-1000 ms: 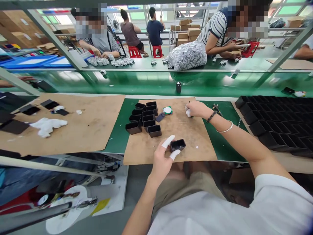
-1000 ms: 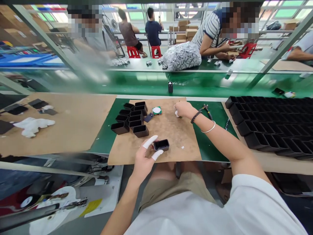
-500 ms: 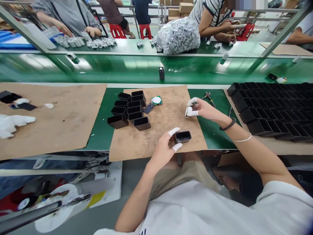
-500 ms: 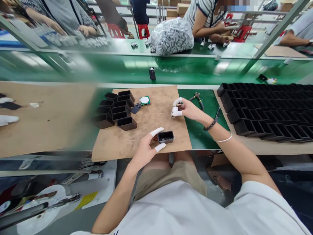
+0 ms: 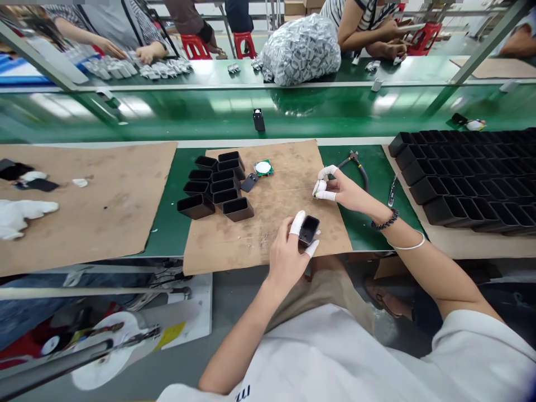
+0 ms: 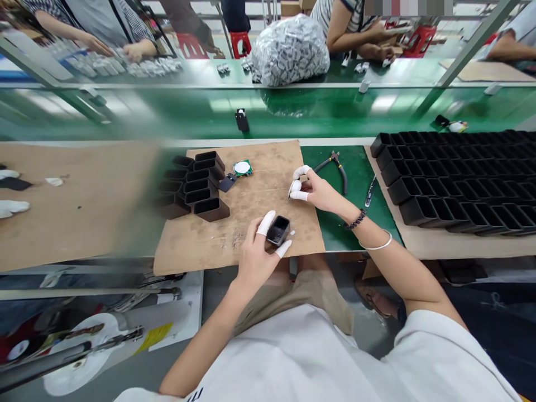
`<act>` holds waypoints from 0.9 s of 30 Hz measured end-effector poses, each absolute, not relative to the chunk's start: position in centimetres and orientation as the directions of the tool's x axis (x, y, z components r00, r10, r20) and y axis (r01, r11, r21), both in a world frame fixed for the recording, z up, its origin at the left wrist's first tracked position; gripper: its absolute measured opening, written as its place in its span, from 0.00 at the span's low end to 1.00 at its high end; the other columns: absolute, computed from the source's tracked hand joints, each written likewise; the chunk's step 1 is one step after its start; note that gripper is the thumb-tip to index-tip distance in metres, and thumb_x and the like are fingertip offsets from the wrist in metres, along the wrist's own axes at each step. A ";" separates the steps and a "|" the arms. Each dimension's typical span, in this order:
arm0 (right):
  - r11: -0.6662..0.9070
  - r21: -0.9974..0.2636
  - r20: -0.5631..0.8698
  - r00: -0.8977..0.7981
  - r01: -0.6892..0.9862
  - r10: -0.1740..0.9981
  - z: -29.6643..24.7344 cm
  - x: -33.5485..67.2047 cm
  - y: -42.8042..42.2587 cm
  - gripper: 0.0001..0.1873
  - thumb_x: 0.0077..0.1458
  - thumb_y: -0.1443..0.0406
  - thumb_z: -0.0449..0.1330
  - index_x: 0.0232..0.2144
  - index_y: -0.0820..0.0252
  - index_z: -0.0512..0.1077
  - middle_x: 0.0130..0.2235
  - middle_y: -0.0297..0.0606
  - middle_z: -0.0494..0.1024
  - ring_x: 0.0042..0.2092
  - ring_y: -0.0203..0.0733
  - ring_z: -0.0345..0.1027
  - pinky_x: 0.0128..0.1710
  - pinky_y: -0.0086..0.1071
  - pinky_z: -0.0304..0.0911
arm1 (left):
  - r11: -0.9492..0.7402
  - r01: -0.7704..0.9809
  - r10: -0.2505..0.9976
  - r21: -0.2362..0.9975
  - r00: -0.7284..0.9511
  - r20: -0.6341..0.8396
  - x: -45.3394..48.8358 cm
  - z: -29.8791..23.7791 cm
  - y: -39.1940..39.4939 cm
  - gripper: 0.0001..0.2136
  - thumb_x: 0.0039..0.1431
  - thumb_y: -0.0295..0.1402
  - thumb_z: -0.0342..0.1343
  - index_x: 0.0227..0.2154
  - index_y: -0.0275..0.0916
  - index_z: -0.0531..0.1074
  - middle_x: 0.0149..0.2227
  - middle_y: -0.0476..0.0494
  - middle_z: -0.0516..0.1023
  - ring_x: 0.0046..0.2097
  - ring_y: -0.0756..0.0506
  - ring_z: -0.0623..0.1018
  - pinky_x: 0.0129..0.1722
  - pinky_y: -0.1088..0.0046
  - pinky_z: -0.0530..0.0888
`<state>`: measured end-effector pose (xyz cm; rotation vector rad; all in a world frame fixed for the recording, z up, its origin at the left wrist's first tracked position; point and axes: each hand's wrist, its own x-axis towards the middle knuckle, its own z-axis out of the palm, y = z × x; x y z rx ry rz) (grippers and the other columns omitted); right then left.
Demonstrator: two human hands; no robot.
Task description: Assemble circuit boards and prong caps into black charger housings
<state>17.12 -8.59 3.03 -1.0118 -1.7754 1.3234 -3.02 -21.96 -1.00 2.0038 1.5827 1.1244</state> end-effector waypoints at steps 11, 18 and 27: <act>0.044 -0.999 0.044 -0.238 -0.003 0.970 3.5 17.6 -10.9 0.27 0.45 0.57 0.74 0.42 0.52 0.65 0.37 0.31 0.82 0.42 0.43 0.79 0.55 0.47 0.70 | -0.317 0.467 0.904 0.826 0.412 0.114 -5.7 2.9 -20.2 0.48 0.53 0.26 0.66 0.72 0.56 0.47 0.73 0.38 0.52 0.50 0.42 0.78 0.50 0.61 0.79; -0.124 -0.929 -0.109 -0.064 -0.349 0.992 3.8 19.1 -15.8 0.23 0.47 0.52 0.74 0.41 0.49 0.70 0.42 0.29 0.84 0.43 0.39 0.80 0.52 0.38 0.75 | -0.445 0.703 0.878 0.555 0.463 0.119 -4.2 4.3 -17.5 0.25 0.54 0.40 0.69 0.54 0.38 0.74 0.52 0.35 0.80 0.54 0.34 0.76 0.58 0.52 0.69; 0.175 -0.977 0.159 0.126 -0.124 0.979 2.5 18.0 -19.8 0.27 0.44 0.60 0.77 0.44 0.47 0.69 0.39 0.31 0.81 0.43 0.43 0.80 0.49 0.40 0.75 | -0.171 0.554 0.909 0.815 0.408 -0.087 -4.4 3.2 -18.6 0.53 0.47 0.39 0.73 0.72 0.49 0.48 0.61 0.36 0.72 0.61 0.33 0.73 0.60 0.53 0.71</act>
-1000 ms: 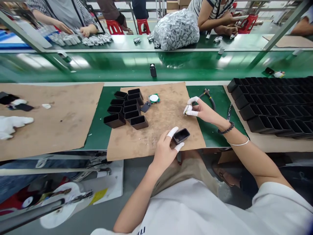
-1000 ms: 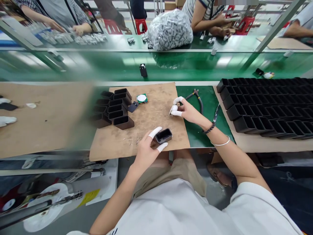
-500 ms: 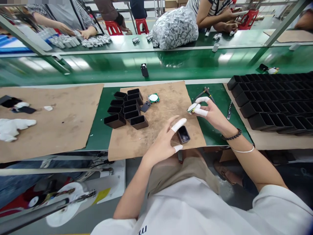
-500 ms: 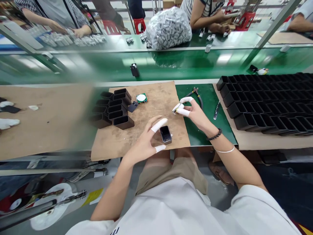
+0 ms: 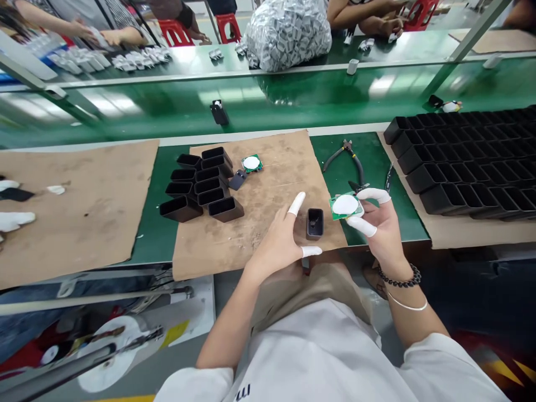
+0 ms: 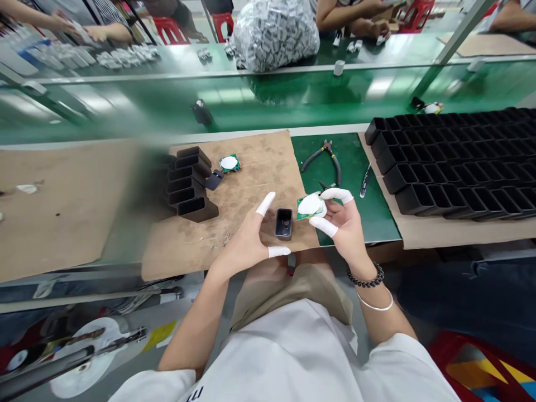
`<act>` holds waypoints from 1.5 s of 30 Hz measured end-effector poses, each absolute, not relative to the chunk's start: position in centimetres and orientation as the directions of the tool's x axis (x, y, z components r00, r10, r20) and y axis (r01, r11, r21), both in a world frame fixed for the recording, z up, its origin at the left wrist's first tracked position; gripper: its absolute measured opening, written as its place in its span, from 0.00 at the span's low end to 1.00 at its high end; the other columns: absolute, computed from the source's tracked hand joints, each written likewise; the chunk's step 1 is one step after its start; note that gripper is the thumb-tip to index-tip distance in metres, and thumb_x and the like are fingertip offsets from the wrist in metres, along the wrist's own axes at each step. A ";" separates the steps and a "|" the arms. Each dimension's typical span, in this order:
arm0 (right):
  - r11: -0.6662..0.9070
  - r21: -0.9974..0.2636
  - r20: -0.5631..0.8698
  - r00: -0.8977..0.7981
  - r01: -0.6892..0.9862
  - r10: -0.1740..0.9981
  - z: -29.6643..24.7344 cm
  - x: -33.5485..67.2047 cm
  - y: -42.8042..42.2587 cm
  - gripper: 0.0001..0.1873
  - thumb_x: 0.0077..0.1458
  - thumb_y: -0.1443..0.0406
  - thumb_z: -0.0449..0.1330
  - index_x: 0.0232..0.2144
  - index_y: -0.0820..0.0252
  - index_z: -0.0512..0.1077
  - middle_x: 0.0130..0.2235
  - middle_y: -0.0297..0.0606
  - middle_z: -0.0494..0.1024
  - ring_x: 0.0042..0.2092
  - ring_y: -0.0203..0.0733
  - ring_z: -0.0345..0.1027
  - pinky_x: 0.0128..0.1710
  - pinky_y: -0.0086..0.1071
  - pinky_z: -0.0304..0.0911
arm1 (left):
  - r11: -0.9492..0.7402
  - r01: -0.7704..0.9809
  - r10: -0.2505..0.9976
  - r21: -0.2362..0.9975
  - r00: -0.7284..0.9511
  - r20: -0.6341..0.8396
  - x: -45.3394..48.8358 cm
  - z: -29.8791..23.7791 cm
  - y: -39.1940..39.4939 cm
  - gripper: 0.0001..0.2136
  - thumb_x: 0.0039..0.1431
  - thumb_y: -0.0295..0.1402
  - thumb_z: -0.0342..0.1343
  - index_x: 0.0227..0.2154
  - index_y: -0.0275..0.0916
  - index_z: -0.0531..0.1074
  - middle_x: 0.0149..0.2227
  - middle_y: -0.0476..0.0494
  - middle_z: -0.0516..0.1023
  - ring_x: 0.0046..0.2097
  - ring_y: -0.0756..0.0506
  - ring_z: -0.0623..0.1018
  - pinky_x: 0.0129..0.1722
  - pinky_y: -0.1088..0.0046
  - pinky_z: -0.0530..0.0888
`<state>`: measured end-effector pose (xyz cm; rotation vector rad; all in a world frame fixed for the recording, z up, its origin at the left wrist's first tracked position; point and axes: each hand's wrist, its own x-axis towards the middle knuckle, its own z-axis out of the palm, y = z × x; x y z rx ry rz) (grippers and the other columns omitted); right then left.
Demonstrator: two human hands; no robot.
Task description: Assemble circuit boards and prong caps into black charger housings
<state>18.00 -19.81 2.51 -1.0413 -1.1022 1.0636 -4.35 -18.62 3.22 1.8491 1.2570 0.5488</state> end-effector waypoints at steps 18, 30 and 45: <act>0.721 -0.629 0.715 -0.149 0.290 0.683 4.1 16.5 -23.2 0.30 0.50 0.71 0.70 0.54 0.42 0.74 0.47 0.36 0.84 0.51 0.54 0.79 0.52 0.52 0.77 | -0.359 0.319 0.906 0.877 0.346 0.246 -3.5 6.4 -20.7 0.29 0.48 0.26 0.69 0.55 0.44 0.74 0.58 0.42 0.79 0.60 0.37 0.76 0.63 0.57 0.68; 0.775 -0.422 0.795 -0.219 0.471 0.566 5.1 16.3 -23.7 0.37 0.54 0.69 0.66 0.65 0.43 0.67 0.44 0.36 0.85 0.41 0.49 0.82 0.38 0.41 0.81 | -0.363 0.295 0.902 0.884 0.347 0.255 -3.7 6.7 -21.2 0.28 0.46 0.25 0.70 0.54 0.45 0.75 0.57 0.44 0.80 0.59 0.38 0.77 0.63 0.58 0.69; 0.796 -0.386 0.794 -0.272 0.466 0.544 6.1 15.9 -23.9 0.35 0.51 0.74 0.68 0.59 0.47 0.71 0.53 0.43 0.82 0.52 0.51 0.80 0.47 0.39 0.80 | -0.306 0.240 0.910 0.921 0.358 0.209 -3.9 6.1 -21.3 0.29 0.45 0.24 0.70 0.53 0.44 0.75 0.57 0.44 0.80 0.61 0.37 0.76 0.65 0.56 0.68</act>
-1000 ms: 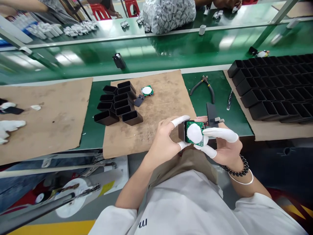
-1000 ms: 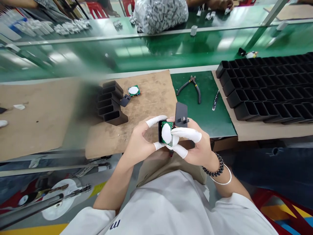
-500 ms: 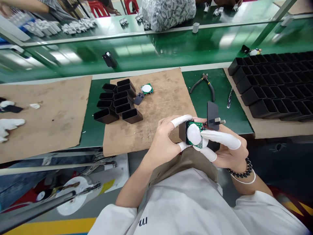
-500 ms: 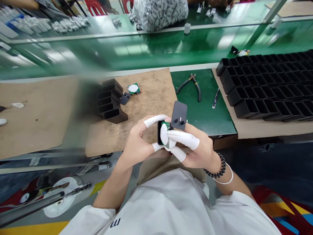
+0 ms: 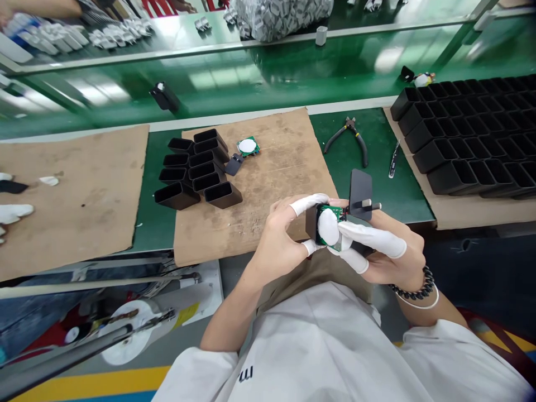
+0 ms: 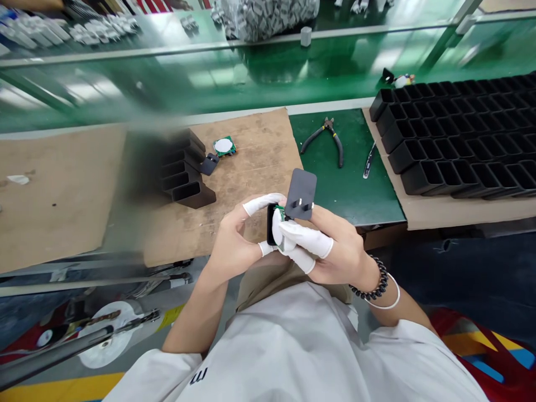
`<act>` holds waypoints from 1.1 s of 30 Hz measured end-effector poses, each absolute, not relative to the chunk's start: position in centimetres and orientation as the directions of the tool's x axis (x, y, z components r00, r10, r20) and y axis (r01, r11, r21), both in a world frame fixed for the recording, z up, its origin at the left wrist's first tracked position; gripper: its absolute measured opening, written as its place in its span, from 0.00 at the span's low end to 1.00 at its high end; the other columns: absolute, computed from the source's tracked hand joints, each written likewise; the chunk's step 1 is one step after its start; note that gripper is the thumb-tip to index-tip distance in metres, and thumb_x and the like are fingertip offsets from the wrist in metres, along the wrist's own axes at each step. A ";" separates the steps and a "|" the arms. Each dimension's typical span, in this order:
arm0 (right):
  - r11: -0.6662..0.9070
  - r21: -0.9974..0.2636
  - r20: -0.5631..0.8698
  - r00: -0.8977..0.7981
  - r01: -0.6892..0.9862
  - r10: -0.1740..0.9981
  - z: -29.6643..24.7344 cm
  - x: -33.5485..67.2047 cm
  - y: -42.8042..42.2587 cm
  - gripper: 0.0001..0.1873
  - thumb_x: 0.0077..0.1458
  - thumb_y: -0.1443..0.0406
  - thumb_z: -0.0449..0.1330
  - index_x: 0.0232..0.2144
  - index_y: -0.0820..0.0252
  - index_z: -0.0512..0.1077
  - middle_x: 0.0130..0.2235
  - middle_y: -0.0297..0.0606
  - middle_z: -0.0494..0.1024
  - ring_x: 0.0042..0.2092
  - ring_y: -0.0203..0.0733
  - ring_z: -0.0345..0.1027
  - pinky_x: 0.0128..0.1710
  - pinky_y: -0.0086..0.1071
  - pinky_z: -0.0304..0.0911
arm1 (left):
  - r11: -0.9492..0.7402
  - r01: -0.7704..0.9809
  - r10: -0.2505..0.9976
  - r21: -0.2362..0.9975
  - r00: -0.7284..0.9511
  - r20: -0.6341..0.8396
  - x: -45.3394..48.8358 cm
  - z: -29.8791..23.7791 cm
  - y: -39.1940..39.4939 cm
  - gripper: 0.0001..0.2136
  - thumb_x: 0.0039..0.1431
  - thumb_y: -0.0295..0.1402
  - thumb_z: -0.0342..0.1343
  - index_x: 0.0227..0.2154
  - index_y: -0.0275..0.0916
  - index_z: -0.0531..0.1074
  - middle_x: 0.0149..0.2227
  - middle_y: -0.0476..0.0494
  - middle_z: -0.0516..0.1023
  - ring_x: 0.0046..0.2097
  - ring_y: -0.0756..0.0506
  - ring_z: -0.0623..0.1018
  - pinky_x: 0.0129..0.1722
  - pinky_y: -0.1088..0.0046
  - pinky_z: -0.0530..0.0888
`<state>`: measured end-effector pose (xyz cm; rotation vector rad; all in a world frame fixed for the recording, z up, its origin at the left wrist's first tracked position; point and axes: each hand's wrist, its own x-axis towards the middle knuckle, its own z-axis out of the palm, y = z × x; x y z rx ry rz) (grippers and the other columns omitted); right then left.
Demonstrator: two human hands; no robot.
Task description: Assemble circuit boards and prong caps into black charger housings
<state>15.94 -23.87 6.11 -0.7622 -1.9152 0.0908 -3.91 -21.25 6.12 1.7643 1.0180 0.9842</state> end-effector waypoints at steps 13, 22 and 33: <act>0.697 -0.499 0.574 -0.407 0.515 0.711 7.0 16.3 -23.9 0.22 0.51 0.61 0.72 0.49 0.44 0.74 0.59 0.43 0.77 0.60 0.57 0.73 0.56 0.50 0.74 | -0.229 0.252 0.938 0.940 0.315 0.144 -3.9 4.2 -20.8 0.29 0.43 0.28 0.71 0.53 0.44 0.77 0.55 0.44 0.81 0.58 0.36 0.78 0.64 0.55 0.70; 0.527 -0.761 0.392 -0.380 0.378 0.838 6.4 16.8 -22.6 0.20 0.54 0.56 0.71 0.49 0.49 0.79 0.73 0.41 0.57 0.69 0.58 0.61 0.65 0.50 0.66 | 0.072 0.117 0.930 0.990 0.350 -0.109 -4.0 2.1 -21.6 0.38 0.36 0.33 0.77 0.55 0.37 0.75 0.56 0.35 0.79 0.58 0.32 0.78 0.59 0.53 0.75; 0.071 -0.996 0.053 -0.297 0.050 0.953 6.6 17.7 -19.8 0.12 0.48 0.56 0.75 0.28 0.56 0.80 0.35 0.37 0.86 0.38 0.48 0.83 0.40 0.39 0.80 | 0.067 0.052 0.866 0.996 0.492 -0.084 -5.1 4.1 -21.4 0.34 0.32 0.35 0.79 0.49 0.39 0.79 0.51 0.38 0.83 0.55 0.32 0.80 0.58 0.55 0.74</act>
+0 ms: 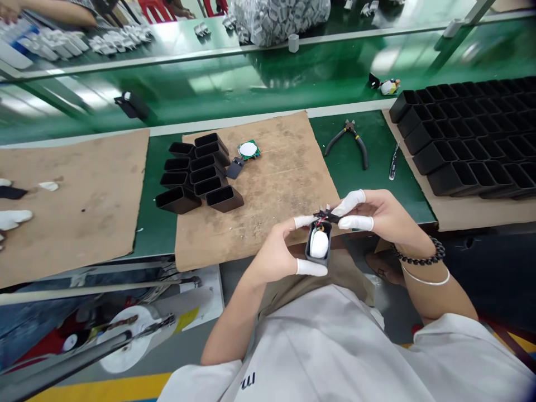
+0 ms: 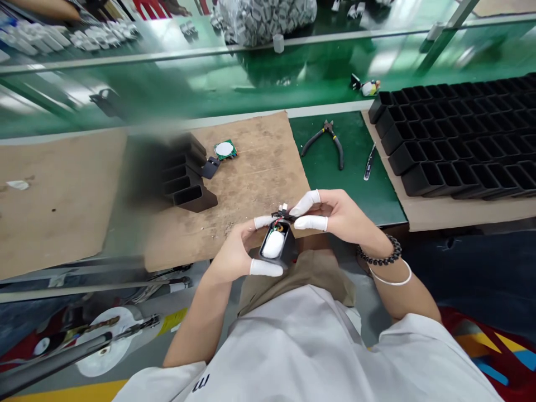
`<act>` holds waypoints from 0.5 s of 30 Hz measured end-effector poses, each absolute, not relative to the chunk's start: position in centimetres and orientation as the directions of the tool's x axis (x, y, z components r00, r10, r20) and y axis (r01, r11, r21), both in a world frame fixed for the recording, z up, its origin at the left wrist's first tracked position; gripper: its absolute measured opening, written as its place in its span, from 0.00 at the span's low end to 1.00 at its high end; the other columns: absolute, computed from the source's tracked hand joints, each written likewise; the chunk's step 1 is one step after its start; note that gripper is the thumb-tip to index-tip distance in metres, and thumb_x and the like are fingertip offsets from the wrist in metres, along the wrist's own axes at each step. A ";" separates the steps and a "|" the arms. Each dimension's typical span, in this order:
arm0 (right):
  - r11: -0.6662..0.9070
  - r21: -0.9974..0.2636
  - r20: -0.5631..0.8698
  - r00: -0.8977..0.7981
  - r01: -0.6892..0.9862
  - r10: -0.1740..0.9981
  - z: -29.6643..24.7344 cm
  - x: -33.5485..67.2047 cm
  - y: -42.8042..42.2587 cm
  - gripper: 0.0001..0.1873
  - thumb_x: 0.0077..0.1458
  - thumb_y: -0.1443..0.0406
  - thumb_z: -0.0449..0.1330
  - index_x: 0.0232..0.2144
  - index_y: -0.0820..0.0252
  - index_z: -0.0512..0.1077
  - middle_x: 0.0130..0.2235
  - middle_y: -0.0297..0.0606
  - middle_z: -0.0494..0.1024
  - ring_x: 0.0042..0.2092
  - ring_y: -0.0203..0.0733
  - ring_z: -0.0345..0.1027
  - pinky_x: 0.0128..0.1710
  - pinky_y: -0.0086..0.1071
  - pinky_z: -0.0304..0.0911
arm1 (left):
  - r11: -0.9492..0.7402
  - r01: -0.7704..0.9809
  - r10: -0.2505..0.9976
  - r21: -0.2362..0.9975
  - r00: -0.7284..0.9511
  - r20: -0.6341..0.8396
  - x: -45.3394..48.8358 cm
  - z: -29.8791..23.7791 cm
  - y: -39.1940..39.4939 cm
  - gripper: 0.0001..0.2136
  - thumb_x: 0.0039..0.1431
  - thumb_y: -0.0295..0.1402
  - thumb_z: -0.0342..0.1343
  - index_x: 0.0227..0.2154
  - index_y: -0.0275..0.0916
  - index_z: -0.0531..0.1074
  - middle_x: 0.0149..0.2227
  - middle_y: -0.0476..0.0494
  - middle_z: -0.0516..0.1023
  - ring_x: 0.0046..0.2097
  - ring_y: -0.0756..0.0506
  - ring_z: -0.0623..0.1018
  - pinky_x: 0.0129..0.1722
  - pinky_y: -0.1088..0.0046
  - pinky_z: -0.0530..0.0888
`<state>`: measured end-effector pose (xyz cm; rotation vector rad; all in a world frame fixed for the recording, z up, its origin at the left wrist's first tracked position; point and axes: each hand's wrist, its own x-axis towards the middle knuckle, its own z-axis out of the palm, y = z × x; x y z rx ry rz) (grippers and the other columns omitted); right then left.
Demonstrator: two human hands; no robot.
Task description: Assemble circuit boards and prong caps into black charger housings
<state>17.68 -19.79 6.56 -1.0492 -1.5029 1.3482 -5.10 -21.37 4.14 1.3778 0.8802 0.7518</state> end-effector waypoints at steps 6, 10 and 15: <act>0.323 -0.796 0.336 -0.072 0.511 0.939 7.0 15.0 -22.3 0.02 0.56 0.67 0.67 0.32 0.56 0.80 0.42 0.39 0.86 0.43 0.48 0.81 0.44 0.39 0.76 | -0.230 0.500 0.965 0.835 0.009 0.260 -1.7 2.4 -22.1 0.28 0.41 0.27 0.71 0.50 0.42 0.76 0.49 0.43 0.83 0.51 0.38 0.80 0.56 0.57 0.66; 0.433 -0.533 0.531 -0.111 0.727 0.840 5.9 13.3 -22.5 0.06 0.59 0.71 0.63 0.31 0.58 0.79 0.43 0.44 0.86 0.39 0.49 0.78 0.38 0.42 0.74 | -0.247 0.583 0.925 0.774 -0.095 0.367 -0.3 1.1 -21.3 0.26 0.44 0.25 0.66 0.51 0.40 0.74 0.47 0.43 0.83 0.48 0.40 0.80 0.52 0.60 0.63; 0.430 -0.555 0.511 -0.116 0.712 0.852 3.9 12.2 -21.5 0.02 0.61 0.67 0.63 0.35 0.57 0.77 0.46 0.44 0.85 0.43 0.50 0.78 0.41 0.43 0.74 | -0.244 0.616 0.913 0.749 -0.115 0.392 -0.3 -0.4 -20.9 0.26 0.48 0.28 0.64 0.53 0.39 0.72 0.48 0.41 0.82 0.48 0.40 0.80 0.50 0.61 0.62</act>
